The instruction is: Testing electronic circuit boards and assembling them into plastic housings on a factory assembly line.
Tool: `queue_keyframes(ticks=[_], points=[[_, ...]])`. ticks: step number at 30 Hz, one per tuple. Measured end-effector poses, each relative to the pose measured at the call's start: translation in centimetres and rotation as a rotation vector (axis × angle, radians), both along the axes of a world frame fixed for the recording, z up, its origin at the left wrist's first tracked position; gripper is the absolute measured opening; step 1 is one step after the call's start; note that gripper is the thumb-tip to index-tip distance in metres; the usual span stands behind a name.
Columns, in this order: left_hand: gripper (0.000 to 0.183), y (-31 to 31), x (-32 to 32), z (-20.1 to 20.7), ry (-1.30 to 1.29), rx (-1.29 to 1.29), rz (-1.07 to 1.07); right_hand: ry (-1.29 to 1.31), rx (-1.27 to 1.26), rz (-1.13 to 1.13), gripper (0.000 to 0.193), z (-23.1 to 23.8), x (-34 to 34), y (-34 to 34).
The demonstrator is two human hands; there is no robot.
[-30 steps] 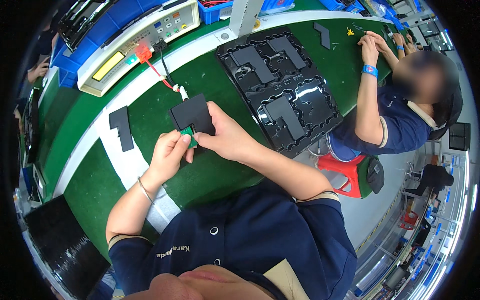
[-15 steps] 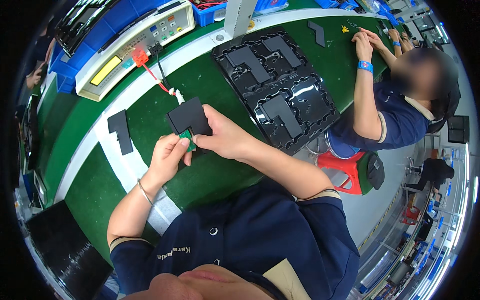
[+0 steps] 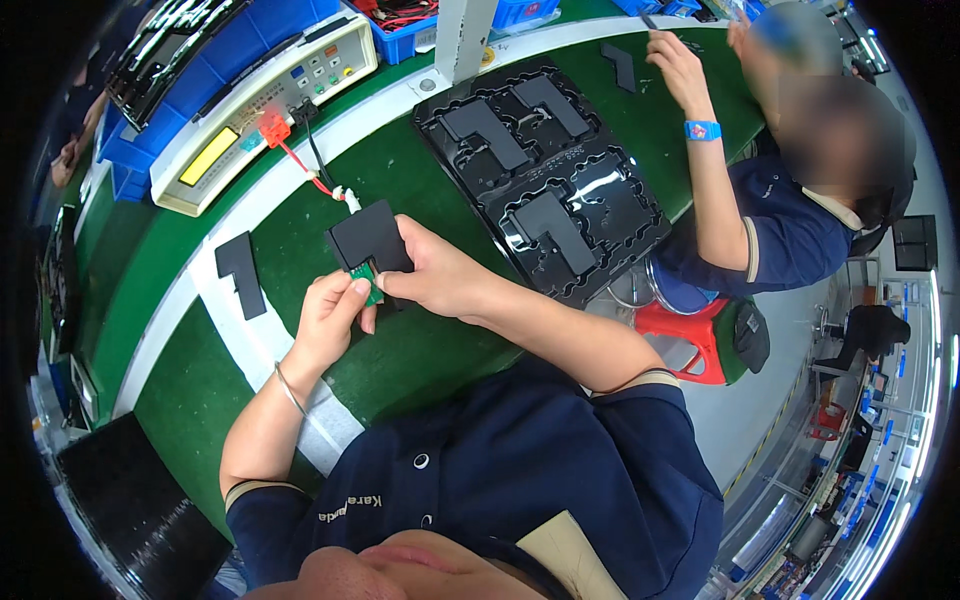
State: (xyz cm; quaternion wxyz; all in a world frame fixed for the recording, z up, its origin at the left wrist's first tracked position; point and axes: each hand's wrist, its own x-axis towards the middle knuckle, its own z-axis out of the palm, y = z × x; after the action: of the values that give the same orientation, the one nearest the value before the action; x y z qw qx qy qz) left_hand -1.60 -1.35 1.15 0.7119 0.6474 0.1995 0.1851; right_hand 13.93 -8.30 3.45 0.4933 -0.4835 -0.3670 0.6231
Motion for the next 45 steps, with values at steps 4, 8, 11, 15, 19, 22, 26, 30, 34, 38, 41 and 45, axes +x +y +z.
queue_keyframes(ticks=[4,8,11,15,19,22,26,30,34,38,41,45], points=[[0.024,0.2,0.0,-0.3,0.002,0.007,0.012,0.020,0.020,-0.034,0.037,-0.3,-0.3,0.0],[0.022,0.0,0.2,-0.2,0.010,0.082,0.045,-0.052,0.098,-0.062,0.036,-1.1,-0.3,-0.4],[0.022,-0.7,0.6,0.5,0.125,0.299,0.069,-0.163,0.142,-0.062,0.035,-1.3,-0.1,-1.4],[0.022,-0.7,0.7,0.3,0.140,0.293,0.109,-0.148,0.168,-0.006,0.043,0.3,1.6,-3.9],[0.024,-0.7,0.5,0.1,0.159,0.271,0.110,-0.950,0.384,-0.353,0.063,2.0,7.5,-6.5],[0.024,-0.7,0.9,0.3,0.152,0.237,0.087,-1.443,-0.009,-0.669,0.066,3.3,11.4,-8.5],[0.024,-0.9,0.9,0.3,0.136,0.200,0.087,-1.547,-0.009,-0.670,0.057,1.7,16.0,-10.7],[0.025,-0.8,0.6,0.3,0.120,0.135,0.097,-1.454,-0.011,-0.551,0.058,0.9,17.1,-10.6],[0.026,-0.9,0.7,0.4,0.133,0.135,0.081,-1.599,-0.040,-0.443,0.055,0.5,17.5,-11.1],[0.026,-0.9,0.4,0.3,0.112,0.104,0.089,-1.599,0.000,-0.631,0.053,-0.3,18.0,-11.8],[0.026,-0.8,0.2,0.1,0.110,0.093,0.091,-1.645,-0.075,-0.805,0.053,-1.7,18.4,-12.8],[0.026,-0.8,0.7,0.1,0.111,0.084,0.101,-1.615,-0.165,-1.028,0.054,-5.2,18.8,-14.9]])
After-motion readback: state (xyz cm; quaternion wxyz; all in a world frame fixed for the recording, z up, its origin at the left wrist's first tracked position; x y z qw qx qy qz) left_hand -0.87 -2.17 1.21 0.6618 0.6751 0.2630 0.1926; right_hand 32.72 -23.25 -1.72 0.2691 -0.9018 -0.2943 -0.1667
